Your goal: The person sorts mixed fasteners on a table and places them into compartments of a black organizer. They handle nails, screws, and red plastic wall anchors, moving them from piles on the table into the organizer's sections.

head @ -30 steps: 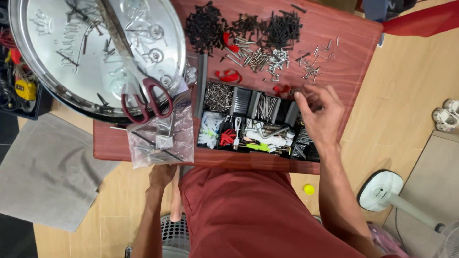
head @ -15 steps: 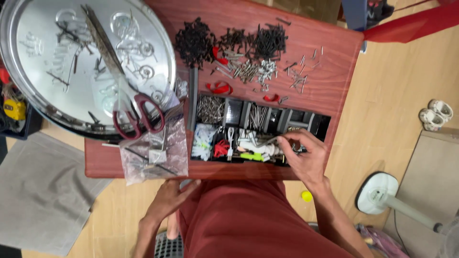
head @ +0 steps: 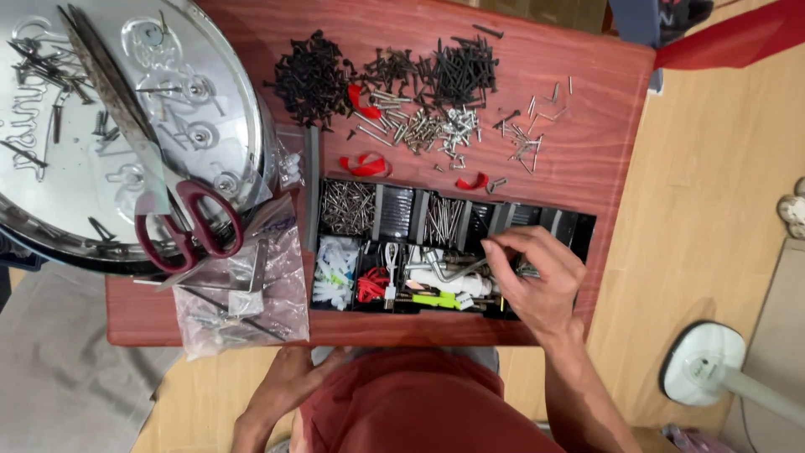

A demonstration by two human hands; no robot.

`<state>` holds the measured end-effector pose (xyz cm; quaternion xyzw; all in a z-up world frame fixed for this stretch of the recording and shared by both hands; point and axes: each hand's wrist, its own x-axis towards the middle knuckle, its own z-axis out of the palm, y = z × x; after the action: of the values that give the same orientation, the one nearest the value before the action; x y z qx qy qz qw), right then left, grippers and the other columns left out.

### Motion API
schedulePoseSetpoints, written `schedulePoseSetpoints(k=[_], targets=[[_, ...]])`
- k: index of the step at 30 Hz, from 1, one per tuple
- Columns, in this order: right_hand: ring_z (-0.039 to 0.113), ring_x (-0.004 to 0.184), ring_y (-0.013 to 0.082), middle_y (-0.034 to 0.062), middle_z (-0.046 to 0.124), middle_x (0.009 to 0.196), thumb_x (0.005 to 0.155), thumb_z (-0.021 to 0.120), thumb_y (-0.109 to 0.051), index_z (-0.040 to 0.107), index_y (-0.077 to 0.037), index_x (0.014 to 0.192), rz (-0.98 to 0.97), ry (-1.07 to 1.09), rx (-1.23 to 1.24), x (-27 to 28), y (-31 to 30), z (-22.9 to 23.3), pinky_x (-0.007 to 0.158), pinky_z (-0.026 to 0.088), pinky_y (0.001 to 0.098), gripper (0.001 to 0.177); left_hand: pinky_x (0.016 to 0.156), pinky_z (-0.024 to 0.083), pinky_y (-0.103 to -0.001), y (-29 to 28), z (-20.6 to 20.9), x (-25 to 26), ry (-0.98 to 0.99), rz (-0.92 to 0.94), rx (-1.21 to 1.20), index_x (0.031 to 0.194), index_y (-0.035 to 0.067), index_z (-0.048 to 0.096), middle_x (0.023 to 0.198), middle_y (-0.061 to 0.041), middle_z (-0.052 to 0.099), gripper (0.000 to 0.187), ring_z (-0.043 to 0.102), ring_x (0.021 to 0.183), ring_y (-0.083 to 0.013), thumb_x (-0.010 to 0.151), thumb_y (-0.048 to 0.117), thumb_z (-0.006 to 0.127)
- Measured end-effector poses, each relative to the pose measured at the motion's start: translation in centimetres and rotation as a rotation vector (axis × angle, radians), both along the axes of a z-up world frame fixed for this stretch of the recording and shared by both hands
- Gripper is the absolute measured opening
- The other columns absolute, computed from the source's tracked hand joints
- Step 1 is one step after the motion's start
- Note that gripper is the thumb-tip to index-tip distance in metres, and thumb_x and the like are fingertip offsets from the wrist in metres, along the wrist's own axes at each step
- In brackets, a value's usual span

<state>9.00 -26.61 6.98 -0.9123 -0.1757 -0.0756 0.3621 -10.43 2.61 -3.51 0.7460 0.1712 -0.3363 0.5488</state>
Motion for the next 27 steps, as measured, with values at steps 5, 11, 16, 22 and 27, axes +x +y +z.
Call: schedulePoseSetpoints(k=[5,11,16,22,27], targets=[[0.070,0.080,0.0202,0.0133,0.072,0.091,0.090,0.082,0.003,0.073,0.003,0.096,0.003,-0.049,-0.029,0.6,-0.3,-0.5,0.070,0.055,0.0297,0.011,0.064,0.050,-0.039,-0.4,-0.4,-0.1,0.283,-0.055,0.100,0.126,0.012,0.069,0.106,-0.009,0.078,0.053,0.056,0.065,-0.0265,0.085,0.045,0.071],[0.069,0.079,0.0179,0.0114,0.073,0.095,0.094,0.083,0.003,0.073,0.002,0.101,-0.021,-0.112,-0.079,0.7,-0.4,-0.9,0.068,0.052,0.0285,0.012,0.061,0.051,-0.040,-0.8,-1.0,-0.6,0.080,0.049,0.093,0.124,0.007,0.067,0.108,-0.010,0.075,0.052,0.063,0.073,-0.0223,0.083,0.040,0.073],[0.066,0.074,0.0157,0.0099,0.072,0.093,0.094,0.084,0.002,0.074,0.001,0.101,-0.025,-0.114,-0.111,0.6,-0.3,-1.9,0.064,0.049,0.0281,0.013,0.063,0.051,-0.039,-1.0,-1.4,-1.1,0.111,0.017,0.144,0.126,0.009,0.069,0.104,-0.010,0.078,0.054,0.059,0.069,-0.0281,0.082,0.039,0.073],[0.065,0.074,0.0155,0.0097,0.071,0.095,0.093,0.085,-0.001,0.075,0.001,0.105,0.023,-0.098,-0.148,0.8,-0.1,-1.4,0.066,0.051,0.0287,0.016,0.071,0.054,-0.044,-1.9,-1.0,-1.3,0.258,0.051,0.088,0.130,0.011,0.069,0.117,-0.007,0.079,0.060,0.065,0.079,-0.0314,0.085,0.049,0.076],[0.065,0.072,0.0157,0.0097,0.071,0.091,0.092,0.085,-0.002,0.075,0.000,0.103,-0.006,-0.097,-0.148,1.2,-0.9,-0.6,0.063,0.050,0.0285,0.015,0.101,0.056,-0.040,-4.1,-2.6,-2.6,0.129,0.244,-0.230,0.131,0.005,0.066,0.128,-0.013,0.074,0.061,0.068,0.123,-0.0256,0.082,0.038,0.081]])
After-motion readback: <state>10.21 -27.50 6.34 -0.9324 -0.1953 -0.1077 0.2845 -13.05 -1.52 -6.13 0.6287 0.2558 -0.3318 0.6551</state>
